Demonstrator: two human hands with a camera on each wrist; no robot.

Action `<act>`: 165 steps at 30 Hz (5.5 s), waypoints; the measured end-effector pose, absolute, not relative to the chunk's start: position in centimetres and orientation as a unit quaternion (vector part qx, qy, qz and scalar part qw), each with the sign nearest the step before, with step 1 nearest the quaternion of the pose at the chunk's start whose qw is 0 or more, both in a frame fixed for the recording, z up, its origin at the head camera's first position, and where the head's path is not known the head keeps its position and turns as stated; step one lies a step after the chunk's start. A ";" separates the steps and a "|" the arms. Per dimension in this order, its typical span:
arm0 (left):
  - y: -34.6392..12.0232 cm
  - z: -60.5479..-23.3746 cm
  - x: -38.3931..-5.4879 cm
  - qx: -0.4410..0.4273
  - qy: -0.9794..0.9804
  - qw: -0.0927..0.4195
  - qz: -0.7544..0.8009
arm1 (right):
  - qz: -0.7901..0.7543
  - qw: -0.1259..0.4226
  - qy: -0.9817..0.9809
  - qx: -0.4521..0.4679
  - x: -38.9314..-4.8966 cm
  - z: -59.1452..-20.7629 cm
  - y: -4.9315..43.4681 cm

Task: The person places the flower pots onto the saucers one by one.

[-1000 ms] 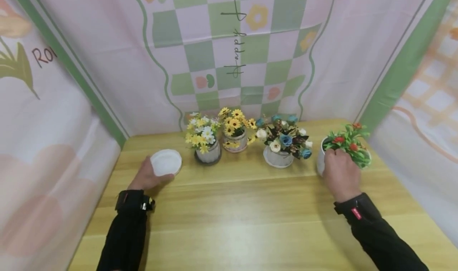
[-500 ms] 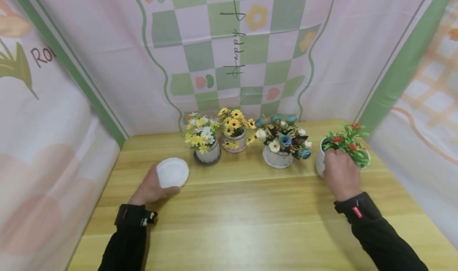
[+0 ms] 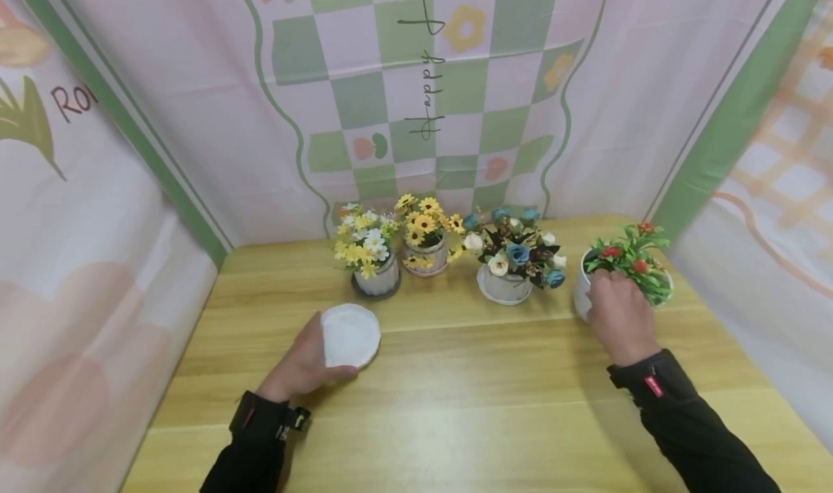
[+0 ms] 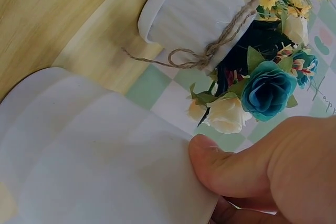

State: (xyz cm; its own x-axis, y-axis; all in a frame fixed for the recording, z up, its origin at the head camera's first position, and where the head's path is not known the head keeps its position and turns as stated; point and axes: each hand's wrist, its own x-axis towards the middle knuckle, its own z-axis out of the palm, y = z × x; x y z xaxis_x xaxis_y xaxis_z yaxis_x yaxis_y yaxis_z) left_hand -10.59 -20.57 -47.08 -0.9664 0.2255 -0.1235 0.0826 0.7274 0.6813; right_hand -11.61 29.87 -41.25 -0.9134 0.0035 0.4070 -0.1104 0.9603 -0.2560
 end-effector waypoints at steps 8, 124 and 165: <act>-17.1 -47.2 -9.6 0.144 0.913 0.086 0.371 | 0.144 0.201 -0.968 0.035 -11.4 -41.2 30.1; -10.8 -47.2 -12.6 0.281 0.792 0.188 0.509 | 0.125 0.193 -0.899 0.372 -4.8 -41.3 10.6; -10.8 -47.9 -12.0 0.288 0.823 0.148 0.467 | 0.354 0.012 -0.921 0.164 -7.3 -48.4 14.9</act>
